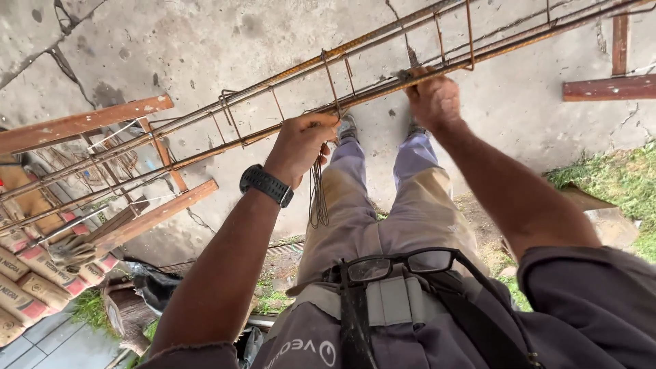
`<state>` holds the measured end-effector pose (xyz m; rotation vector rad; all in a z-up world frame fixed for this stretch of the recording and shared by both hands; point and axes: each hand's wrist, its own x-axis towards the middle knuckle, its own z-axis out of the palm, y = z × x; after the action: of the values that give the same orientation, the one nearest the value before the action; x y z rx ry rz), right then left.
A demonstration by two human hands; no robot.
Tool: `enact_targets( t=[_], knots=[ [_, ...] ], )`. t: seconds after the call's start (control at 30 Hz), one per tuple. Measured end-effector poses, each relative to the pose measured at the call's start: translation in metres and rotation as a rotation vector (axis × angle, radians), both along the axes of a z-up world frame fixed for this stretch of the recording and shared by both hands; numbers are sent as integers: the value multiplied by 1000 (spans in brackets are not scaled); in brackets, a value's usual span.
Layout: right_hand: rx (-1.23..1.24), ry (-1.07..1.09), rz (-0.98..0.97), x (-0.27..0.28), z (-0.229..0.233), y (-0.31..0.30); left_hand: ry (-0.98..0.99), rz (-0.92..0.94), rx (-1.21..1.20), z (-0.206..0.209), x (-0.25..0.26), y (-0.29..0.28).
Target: The person uses pliers to twist wire ties around the intersections of a rebar grid structure. They repeatedly wrap the wire and twist it to secure the metal rods together, working along the length of the framework.
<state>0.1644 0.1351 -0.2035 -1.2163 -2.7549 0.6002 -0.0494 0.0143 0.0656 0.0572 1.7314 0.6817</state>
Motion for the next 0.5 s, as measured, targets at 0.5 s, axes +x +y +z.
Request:
enact_targets(
  t=[0.5],
  knots=[
    [-378,848,-321,59,298,-77,-267,32,252,-67,-29,-31]
  ],
)
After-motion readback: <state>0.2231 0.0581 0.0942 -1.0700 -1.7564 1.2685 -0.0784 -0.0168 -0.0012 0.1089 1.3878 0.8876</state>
